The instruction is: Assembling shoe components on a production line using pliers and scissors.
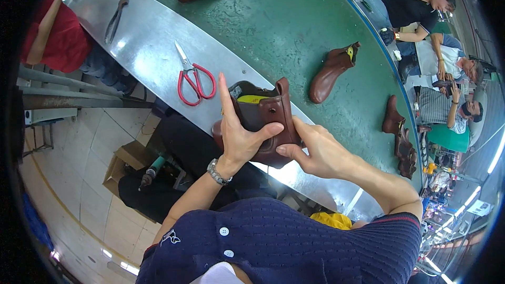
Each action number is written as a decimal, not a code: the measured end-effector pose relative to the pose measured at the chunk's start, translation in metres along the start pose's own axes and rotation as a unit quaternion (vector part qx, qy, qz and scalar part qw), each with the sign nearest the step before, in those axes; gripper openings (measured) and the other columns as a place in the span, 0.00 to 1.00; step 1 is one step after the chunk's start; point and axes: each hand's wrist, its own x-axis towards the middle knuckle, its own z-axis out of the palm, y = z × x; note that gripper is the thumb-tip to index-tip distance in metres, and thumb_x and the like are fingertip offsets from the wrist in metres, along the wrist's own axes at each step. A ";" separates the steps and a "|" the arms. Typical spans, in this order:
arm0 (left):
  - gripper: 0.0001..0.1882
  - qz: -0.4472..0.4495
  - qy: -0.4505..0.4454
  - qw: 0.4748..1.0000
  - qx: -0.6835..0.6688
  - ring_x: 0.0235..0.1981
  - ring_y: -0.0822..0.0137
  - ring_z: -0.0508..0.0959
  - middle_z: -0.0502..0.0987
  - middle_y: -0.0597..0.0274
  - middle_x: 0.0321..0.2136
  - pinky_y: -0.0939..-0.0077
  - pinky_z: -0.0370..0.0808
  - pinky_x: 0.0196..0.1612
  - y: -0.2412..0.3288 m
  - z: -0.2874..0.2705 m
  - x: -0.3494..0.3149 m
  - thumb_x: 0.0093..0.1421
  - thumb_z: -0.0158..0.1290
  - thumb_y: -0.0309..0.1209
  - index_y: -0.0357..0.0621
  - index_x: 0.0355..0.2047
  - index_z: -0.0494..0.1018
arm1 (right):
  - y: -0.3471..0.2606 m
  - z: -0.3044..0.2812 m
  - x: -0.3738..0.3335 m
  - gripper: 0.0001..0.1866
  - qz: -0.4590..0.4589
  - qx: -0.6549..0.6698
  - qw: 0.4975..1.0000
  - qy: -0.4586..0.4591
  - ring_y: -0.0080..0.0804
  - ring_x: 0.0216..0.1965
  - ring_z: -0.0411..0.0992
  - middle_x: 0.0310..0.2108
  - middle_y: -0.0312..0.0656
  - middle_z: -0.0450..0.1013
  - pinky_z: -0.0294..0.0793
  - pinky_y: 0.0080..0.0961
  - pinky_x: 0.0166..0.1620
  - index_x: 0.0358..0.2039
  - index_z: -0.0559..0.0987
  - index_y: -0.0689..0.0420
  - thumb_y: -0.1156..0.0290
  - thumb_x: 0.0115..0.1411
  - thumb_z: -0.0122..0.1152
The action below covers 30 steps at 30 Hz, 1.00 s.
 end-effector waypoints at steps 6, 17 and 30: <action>0.72 0.003 -0.016 1.000 -0.001 0.44 0.52 0.76 0.73 0.43 0.44 0.63 0.73 0.49 0.003 -0.009 0.009 0.38 0.71 0.52 0.35 0.67 0.33 | -0.019 0.006 0.000 0.25 0.052 -0.042 0.997 0.027 0.54 0.36 0.77 0.31 0.58 0.76 0.74 0.40 0.38 0.53 0.65 0.66 0.64 0.61 0.59; 0.61 -0.021 -0.153 0.976 -0.154 0.53 0.60 0.70 0.63 0.46 0.57 0.67 0.70 0.53 -0.007 -0.085 0.023 0.53 0.57 0.61 0.50 0.70 0.29 | -0.023 0.058 0.007 0.48 -0.155 0.060 0.985 0.042 0.35 0.47 0.74 0.52 0.49 0.72 0.73 0.37 0.52 0.67 0.56 0.59 0.62 0.49 0.72; 0.55 0.005 -0.175 0.971 -0.160 0.57 0.61 0.66 0.61 0.48 0.59 0.67 0.64 0.59 0.025 -0.089 0.008 0.59 0.53 0.57 0.51 0.70 0.29 | -0.003 0.052 0.021 0.35 -0.181 0.184 0.966 0.019 0.30 0.49 0.72 0.51 0.48 0.72 0.72 0.31 0.52 0.62 0.65 0.62 0.66 0.56 0.67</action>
